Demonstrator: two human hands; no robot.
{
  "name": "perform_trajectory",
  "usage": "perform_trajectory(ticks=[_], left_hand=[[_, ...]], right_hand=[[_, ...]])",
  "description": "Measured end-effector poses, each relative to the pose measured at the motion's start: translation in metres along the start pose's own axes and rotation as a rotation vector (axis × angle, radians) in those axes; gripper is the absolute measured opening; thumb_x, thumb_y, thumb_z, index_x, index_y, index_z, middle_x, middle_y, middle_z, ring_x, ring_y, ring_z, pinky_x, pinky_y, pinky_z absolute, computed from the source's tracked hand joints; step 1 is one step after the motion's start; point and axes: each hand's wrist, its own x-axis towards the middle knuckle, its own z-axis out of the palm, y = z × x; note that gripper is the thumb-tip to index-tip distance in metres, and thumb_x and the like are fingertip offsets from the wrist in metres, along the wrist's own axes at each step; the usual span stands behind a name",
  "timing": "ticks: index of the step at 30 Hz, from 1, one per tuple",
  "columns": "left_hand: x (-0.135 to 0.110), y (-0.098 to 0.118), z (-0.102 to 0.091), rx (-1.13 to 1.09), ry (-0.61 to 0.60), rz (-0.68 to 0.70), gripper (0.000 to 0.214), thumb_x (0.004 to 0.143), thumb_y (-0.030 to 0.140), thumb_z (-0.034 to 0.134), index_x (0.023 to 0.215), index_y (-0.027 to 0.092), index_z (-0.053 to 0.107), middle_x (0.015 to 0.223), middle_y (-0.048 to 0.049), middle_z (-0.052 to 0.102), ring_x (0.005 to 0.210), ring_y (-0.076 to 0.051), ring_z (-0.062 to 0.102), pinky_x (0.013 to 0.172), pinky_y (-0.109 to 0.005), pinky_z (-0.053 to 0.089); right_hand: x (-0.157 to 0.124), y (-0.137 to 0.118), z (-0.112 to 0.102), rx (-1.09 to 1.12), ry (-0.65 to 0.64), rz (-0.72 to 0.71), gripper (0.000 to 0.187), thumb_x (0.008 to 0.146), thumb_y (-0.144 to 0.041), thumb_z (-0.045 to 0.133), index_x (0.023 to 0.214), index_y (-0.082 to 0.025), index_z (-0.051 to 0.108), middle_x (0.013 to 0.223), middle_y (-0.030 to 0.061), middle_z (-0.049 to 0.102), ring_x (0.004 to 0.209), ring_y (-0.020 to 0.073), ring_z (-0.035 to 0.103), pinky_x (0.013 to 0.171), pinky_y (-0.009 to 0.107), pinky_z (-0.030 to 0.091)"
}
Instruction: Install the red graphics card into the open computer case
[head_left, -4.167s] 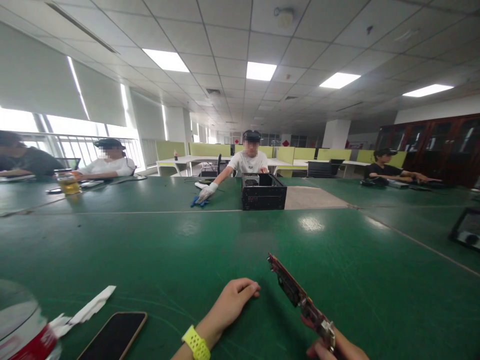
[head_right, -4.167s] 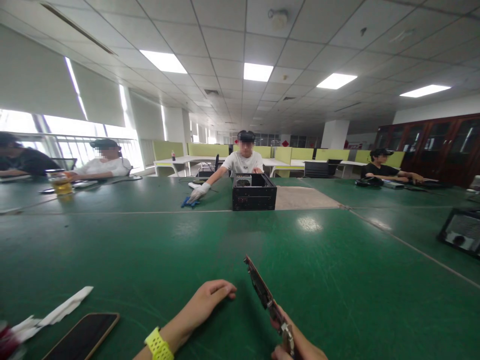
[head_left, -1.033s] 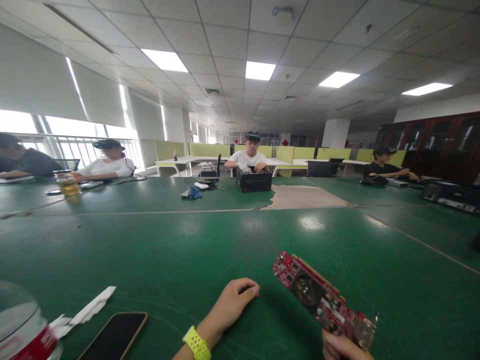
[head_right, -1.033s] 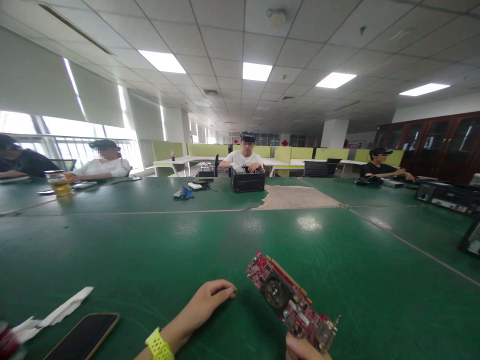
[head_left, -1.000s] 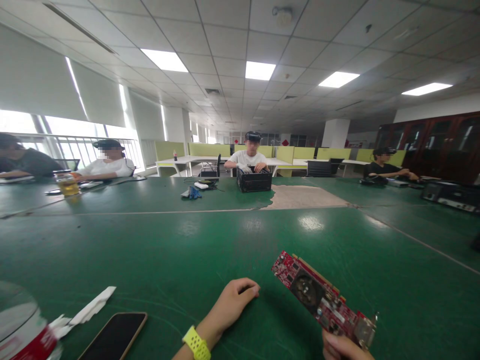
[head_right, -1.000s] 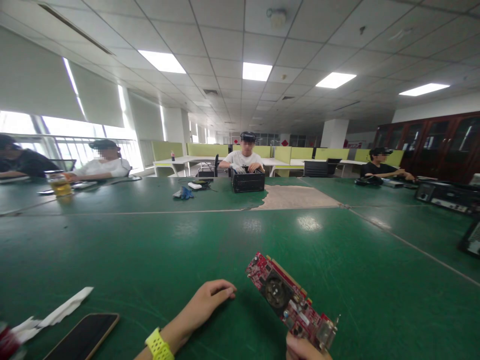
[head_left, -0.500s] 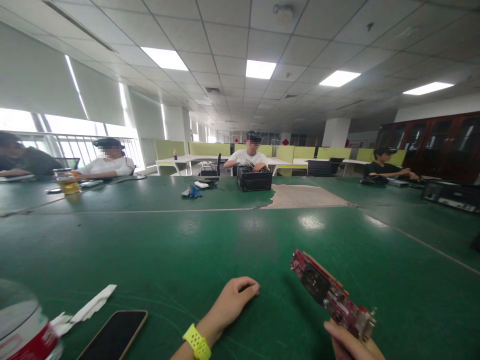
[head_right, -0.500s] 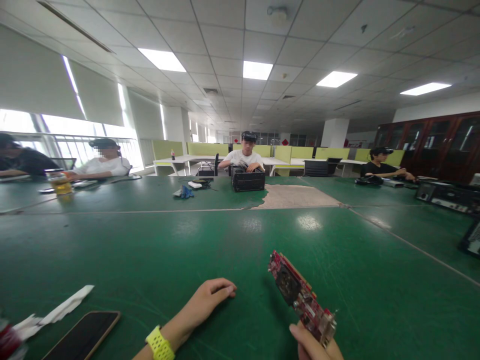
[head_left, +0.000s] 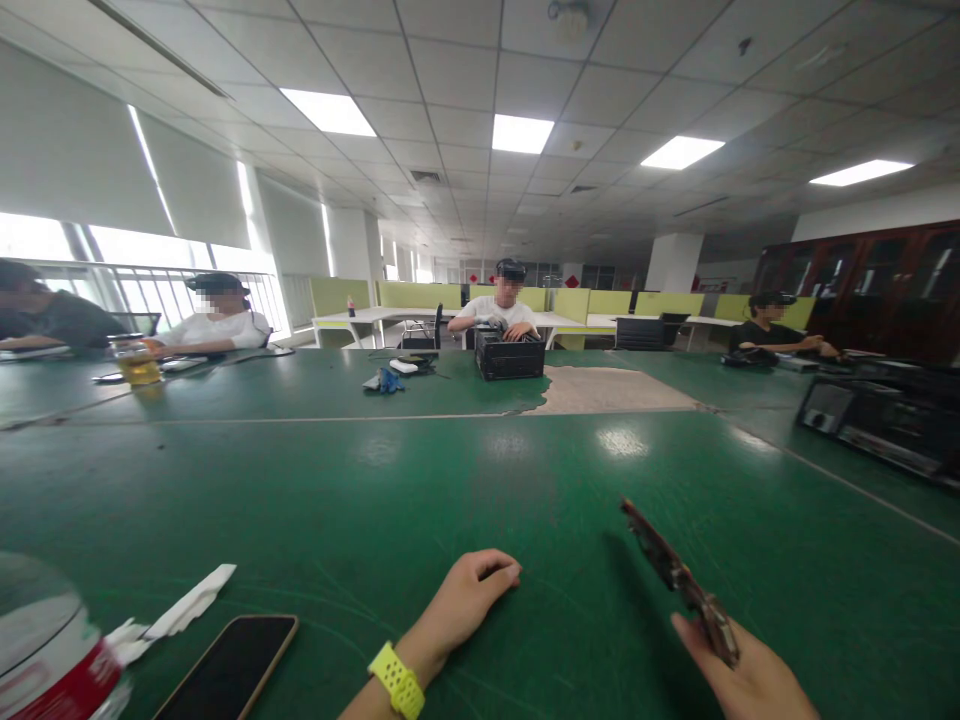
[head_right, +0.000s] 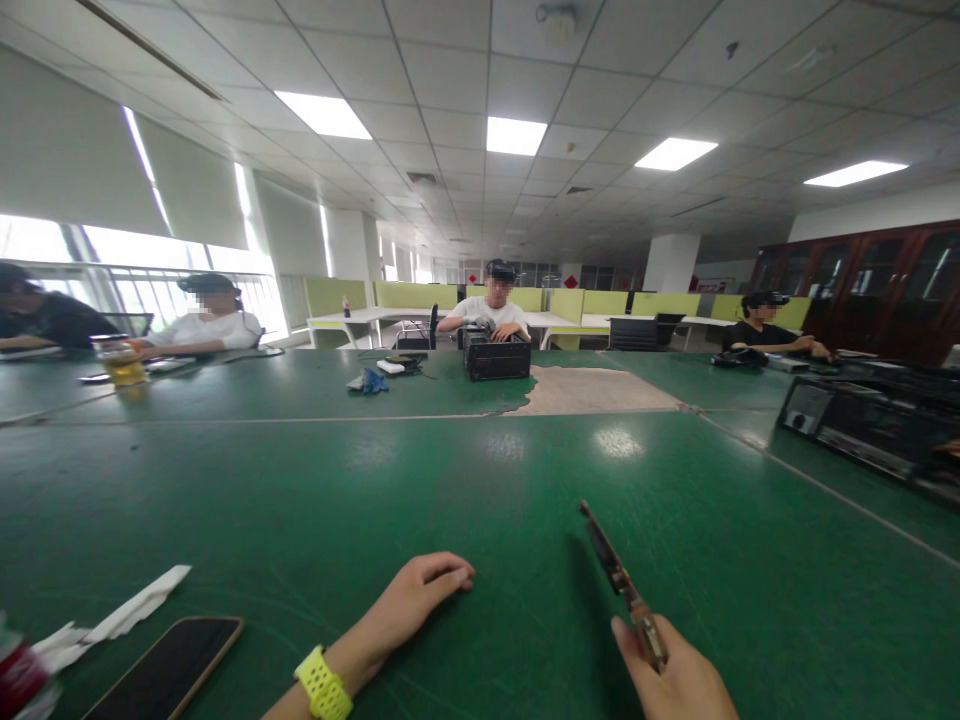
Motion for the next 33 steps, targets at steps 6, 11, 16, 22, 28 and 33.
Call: perform_trajectory(ticks=[6,11,16,22,28,33], left_hand=[[0.001,0.000,0.000,-0.009,-0.003,0.002,0.033,0.079,0.043,0.055,0.085,0.014,0.069,0.083,-0.0052,0.069,0.083,-0.020,0.060,0.078,-0.029,0.041],[0.001,-0.001,0.001,-0.033,0.010,0.002,0.033,0.078,0.044,0.056,0.086,0.015,0.069,0.085,-0.0045,0.069,0.084,-0.020,0.059,0.079,-0.029,0.040],[0.003,-0.004,-0.001,-0.082,0.034,-0.030,0.034,0.077,0.046,0.056,0.086,0.015,0.069,0.082,-0.0040,0.068,0.081,-0.019,0.058,0.077,-0.029,0.039],[0.006,-0.005,-0.009,-0.176,0.127,-0.074,0.039,0.077,0.052,0.052,0.081,0.016,0.067,0.068,-0.0011,0.060,0.074,-0.018,0.053,0.076,-0.030,0.037],[0.004,-0.002,-0.010,-0.239,0.155,-0.077,0.038,0.077,0.052,0.053,0.078,0.016,0.065,0.066,-0.0004,0.057,0.073,-0.017,0.050,0.076,-0.029,0.036],[0.006,-0.006,-0.009,-0.260,0.148,-0.078,0.036,0.078,0.050,0.053,0.079,0.016,0.065,0.067,0.0000,0.057,0.073,-0.016,0.049,0.075,-0.028,0.035]], right_hand=[[-0.009,-0.016,0.001,0.221,-0.105,0.262,0.055,0.063,-0.070,0.061,0.054,-0.021,0.038,0.043,-0.0092,0.028,0.036,0.0044,0.022,0.037,0.019,0.012],[-0.013,-0.011,0.011,0.329,-0.099,0.223,0.060,0.066,-0.074,0.058,0.055,-0.020,0.034,0.042,-0.0111,0.026,0.035,0.0018,0.020,0.035,0.017,0.009],[-0.008,-0.008,0.009,0.437,0.039,0.132,0.053,0.071,-0.068,0.061,0.063,-0.020,0.039,0.044,-0.0108,0.031,0.033,0.0026,0.024,0.033,0.015,0.012],[-0.011,-0.016,0.011,0.463,0.098,0.058,0.048,0.074,-0.062,0.062,0.070,-0.019,0.042,0.045,-0.0112,0.033,0.034,0.0024,0.025,0.032,0.013,0.013],[-0.015,-0.019,0.008,0.490,0.086,0.054,0.047,0.076,-0.059,0.062,0.069,-0.020,0.038,0.049,-0.0108,0.034,0.039,0.0027,0.026,0.036,0.015,0.015],[-0.016,-0.022,0.005,0.501,0.079,0.022,0.043,0.079,-0.057,0.060,0.071,-0.021,0.038,0.051,-0.0104,0.034,0.041,0.0037,0.027,0.038,0.016,0.015]])
